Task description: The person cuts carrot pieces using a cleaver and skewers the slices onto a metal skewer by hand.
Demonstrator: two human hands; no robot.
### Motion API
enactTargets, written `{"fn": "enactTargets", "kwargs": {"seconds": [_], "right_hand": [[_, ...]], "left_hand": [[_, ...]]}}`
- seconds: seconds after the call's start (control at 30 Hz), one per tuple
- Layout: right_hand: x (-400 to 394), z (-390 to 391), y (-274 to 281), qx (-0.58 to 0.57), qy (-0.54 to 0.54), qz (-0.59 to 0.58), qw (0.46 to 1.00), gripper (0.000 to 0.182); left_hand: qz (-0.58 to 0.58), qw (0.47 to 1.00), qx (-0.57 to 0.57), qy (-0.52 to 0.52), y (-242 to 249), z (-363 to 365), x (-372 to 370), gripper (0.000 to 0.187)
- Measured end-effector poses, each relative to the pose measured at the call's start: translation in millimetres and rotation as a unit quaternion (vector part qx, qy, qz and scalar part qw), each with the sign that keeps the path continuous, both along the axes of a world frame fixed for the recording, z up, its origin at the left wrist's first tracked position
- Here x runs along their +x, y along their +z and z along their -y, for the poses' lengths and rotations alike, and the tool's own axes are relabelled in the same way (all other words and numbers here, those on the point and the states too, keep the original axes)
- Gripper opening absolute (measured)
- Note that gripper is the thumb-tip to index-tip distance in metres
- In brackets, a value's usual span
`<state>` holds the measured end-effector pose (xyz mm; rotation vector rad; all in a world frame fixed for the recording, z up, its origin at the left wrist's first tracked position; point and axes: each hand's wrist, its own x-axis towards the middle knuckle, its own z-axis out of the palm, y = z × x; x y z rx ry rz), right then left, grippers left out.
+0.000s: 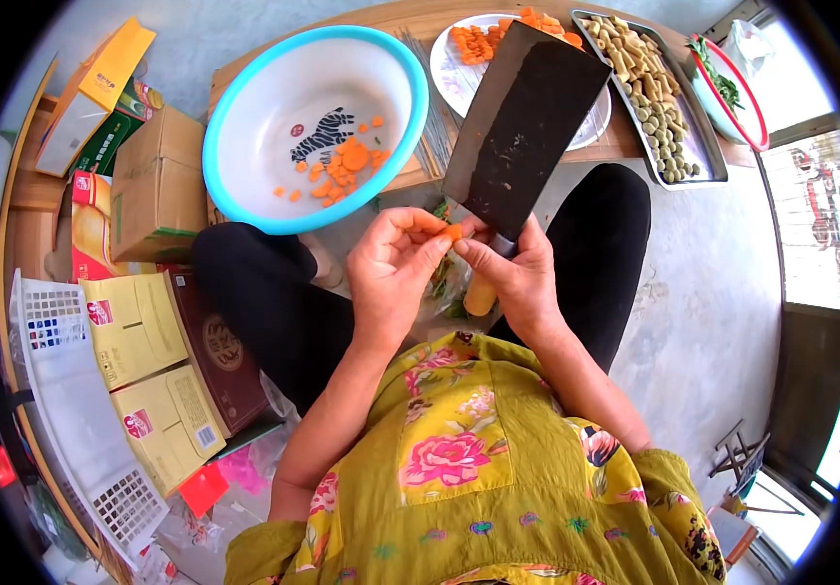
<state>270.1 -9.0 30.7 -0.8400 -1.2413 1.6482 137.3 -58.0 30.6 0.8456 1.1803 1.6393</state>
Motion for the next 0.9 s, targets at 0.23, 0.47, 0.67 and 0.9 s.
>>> {"fn": "enactTargets", "kwargs": {"seconds": [0.23, 0.47, 0.67, 0.9], "right_hand": [[1, 2, -4, 0.006, -0.002, 0.015, 1.0, 0.023], [2, -1, -3, 0.023, -0.003, 0.034, 0.999, 0.023], [5, -3, 0, 0.037, 0.007, 0.077, 0.996, 0.023], [3, -2, -5, 0.052, 0.001, 0.078, 0.996, 0.025]], "left_hand": [[-0.02, 1.0, -0.006, 0.003, -1, 2, 2, 0.014], [-0.019, 0.999, -0.026, -0.014, -2, 0, 1, 0.017], [0.001, 0.99, -0.108, -0.091, -10, 1, -11, 0.02], [-0.071, 0.985, -0.136, -0.084, -19, 4, -14, 0.015]]}}
